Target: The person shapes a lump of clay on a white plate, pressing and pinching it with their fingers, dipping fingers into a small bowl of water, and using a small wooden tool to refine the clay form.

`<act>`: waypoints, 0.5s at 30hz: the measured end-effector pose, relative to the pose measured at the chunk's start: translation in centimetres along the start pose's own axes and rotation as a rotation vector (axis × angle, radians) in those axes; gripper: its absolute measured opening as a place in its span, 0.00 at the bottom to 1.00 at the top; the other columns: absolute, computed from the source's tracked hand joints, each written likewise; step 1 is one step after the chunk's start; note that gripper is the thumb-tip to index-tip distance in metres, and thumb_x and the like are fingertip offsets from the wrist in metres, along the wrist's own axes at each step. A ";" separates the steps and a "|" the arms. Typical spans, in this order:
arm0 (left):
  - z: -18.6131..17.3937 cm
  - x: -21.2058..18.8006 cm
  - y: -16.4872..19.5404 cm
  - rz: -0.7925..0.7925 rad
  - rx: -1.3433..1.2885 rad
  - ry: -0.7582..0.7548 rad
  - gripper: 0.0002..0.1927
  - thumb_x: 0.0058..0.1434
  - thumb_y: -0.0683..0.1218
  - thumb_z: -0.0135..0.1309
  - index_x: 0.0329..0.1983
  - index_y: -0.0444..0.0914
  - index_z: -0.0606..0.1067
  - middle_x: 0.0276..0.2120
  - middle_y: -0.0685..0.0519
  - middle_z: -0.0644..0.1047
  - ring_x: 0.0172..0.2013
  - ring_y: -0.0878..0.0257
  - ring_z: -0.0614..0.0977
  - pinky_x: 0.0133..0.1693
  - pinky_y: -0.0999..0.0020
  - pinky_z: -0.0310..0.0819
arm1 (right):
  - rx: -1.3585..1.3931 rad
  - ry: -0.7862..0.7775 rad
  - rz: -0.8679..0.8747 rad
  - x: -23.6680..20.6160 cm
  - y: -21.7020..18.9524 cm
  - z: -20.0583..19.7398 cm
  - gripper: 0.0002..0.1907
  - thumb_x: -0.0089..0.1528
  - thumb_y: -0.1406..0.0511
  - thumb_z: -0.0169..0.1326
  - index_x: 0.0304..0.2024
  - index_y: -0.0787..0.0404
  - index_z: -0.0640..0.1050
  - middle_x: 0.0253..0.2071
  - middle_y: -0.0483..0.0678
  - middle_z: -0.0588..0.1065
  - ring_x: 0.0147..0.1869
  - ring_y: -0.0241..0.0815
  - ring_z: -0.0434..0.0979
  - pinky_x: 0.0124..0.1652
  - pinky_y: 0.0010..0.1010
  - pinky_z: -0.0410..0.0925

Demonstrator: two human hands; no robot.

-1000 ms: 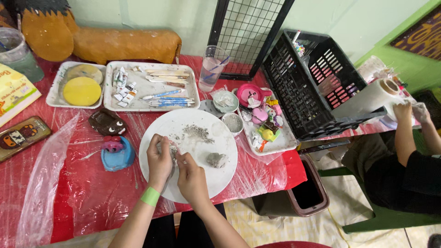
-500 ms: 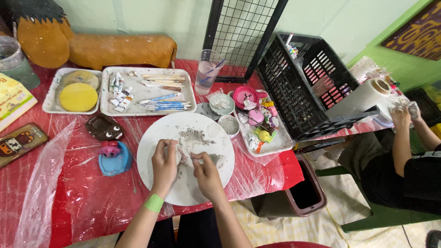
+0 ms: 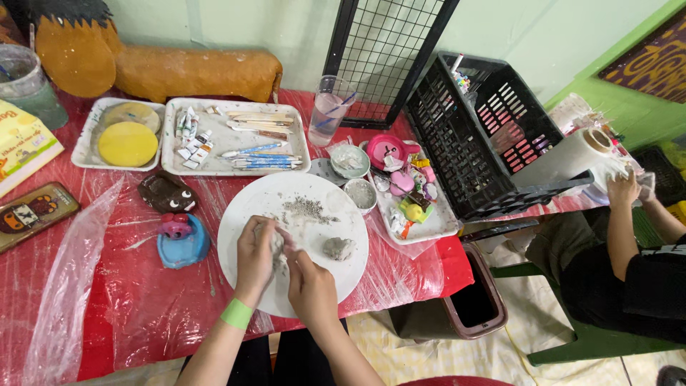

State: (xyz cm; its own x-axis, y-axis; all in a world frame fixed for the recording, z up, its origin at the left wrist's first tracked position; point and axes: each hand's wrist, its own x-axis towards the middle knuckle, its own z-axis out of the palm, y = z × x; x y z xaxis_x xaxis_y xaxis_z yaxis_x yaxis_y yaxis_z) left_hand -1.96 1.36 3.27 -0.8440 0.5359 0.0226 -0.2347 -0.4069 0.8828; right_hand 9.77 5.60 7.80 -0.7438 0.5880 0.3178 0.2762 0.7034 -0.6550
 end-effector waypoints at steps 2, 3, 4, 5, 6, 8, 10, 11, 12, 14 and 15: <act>-0.2 0.0 -0.5 0.074 0.083 -0.011 0.11 0.73 0.46 0.47 0.38 0.34 0.70 0.30 0.49 0.79 0.33 0.65 0.80 0.37 0.70 0.75 | 0.062 -0.003 0.006 0.6 0.0 -0.1 0.02 0.66 0.70 0.54 0.42 0.60 0.76 0.30 0.58 0.79 0.32 0.60 0.80 0.29 0.47 0.69; -0.3 0.2 -0.8 0.093 0.068 -0.005 0.11 0.74 0.47 0.46 0.38 0.34 0.70 0.29 0.50 0.79 0.33 0.66 0.80 0.37 0.71 0.75 | 0.095 -0.005 0.009 0.8 -0.1 -0.3 0.03 0.66 0.70 0.53 0.43 0.60 0.76 0.31 0.59 0.79 0.33 0.61 0.80 0.29 0.48 0.69; -0.4 0.4 -1.1 0.116 0.054 0.001 0.12 0.75 0.47 0.46 0.37 0.35 0.69 0.29 0.50 0.79 0.33 0.67 0.81 0.38 0.71 0.75 | 0.113 -0.013 -0.002 0.8 -0.2 -0.5 0.04 0.65 0.70 0.53 0.43 0.60 0.76 0.33 0.58 0.80 0.33 0.61 0.81 0.29 0.47 0.70; -0.4 0.6 -1.3 0.107 0.062 0.015 0.12 0.74 0.47 0.46 0.37 0.35 0.69 0.29 0.50 0.79 0.33 0.67 0.80 0.38 0.71 0.75 | 0.131 -0.018 -0.016 0.8 -0.2 -0.9 0.05 0.65 0.70 0.52 0.43 0.60 0.75 0.35 0.57 0.81 0.33 0.61 0.81 0.29 0.47 0.71; -0.5 0.6 -1.6 0.097 0.070 0.032 0.12 0.74 0.47 0.46 0.36 0.35 0.69 0.29 0.51 0.79 0.32 0.68 0.80 0.37 0.71 0.75 | 0.149 -0.027 -0.029 0.9 -0.3 -1.1 0.05 0.64 0.70 0.52 0.43 0.60 0.75 0.36 0.56 0.82 0.32 0.60 0.81 0.29 0.47 0.71; -0.5 0.9 -1.9 0.104 0.103 0.048 0.12 0.73 0.47 0.47 0.35 0.36 0.69 0.28 0.50 0.79 0.32 0.68 0.79 0.36 0.71 0.75 | 0.042 -0.029 -0.026 0.4 -0.7 -1.4 0.03 0.65 0.70 0.53 0.42 0.60 0.75 0.33 0.57 0.81 0.32 0.61 0.80 0.29 0.47 0.71; -0.4 0.6 -2.2 0.120 0.151 0.049 0.12 0.73 0.46 0.48 0.34 0.35 0.69 0.27 0.49 0.78 0.31 0.66 0.78 0.36 0.70 0.74 | -0.037 -0.039 0.015 0.5 -0.8 -1.4 0.02 0.66 0.68 0.54 0.41 0.59 0.76 0.29 0.58 0.79 0.31 0.62 0.80 0.29 0.49 0.69; -0.6 0.3 -2.2 0.168 0.202 0.046 0.12 0.73 0.45 0.49 0.34 0.35 0.70 0.27 0.49 0.77 0.31 0.67 0.77 0.35 0.70 0.73 | -0.061 -0.046 0.052 0.9 -0.8 -1.1 0.02 0.67 0.68 0.54 0.41 0.59 0.76 0.27 0.60 0.78 0.31 0.62 0.79 0.29 0.49 0.68; -0.7 0.2 -2.2 0.216 0.255 0.040 0.12 0.73 0.45 0.49 0.34 0.34 0.70 0.27 0.49 0.76 0.32 0.67 0.75 0.35 0.70 0.72 | -0.082 -0.050 0.092 1.0 -0.7 -0.9 0.02 0.68 0.67 0.54 0.41 0.59 0.76 0.25 0.61 0.77 0.30 0.63 0.79 0.29 0.50 0.67; -0.5 0.8 -1.9 0.182 0.229 0.015 0.11 0.72 0.44 0.49 0.33 0.34 0.70 0.26 0.50 0.75 0.29 0.67 0.75 0.31 0.70 0.70 | 0.058 -0.028 -0.028 1.3 -0.5 -1.3 0.03 0.66 0.68 0.53 0.42 0.60 0.75 0.29 0.60 0.79 0.31 0.63 0.79 0.27 0.49 0.68; -0.6 0.5 -1.7 0.083 0.151 0.001 0.11 0.71 0.44 0.49 0.32 0.35 0.70 0.24 0.50 0.76 0.26 0.67 0.76 0.27 0.70 0.69 | 0.125 -0.025 -0.086 1.1 -0.4 -1.7 0.03 0.65 0.68 0.52 0.42 0.60 0.75 0.31 0.59 0.80 0.31 0.63 0.79 0.26 0.48 0.69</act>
State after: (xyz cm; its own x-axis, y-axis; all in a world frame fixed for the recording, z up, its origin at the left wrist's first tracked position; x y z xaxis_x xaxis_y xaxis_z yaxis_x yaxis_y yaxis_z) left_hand -2.30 1.93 1.52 -0.8578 0.5045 0.0985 -0.0886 -0.3338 0.9385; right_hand 9.90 6.61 9.55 -0.7770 0.5165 0.3599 0.1344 0.6947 -0.7067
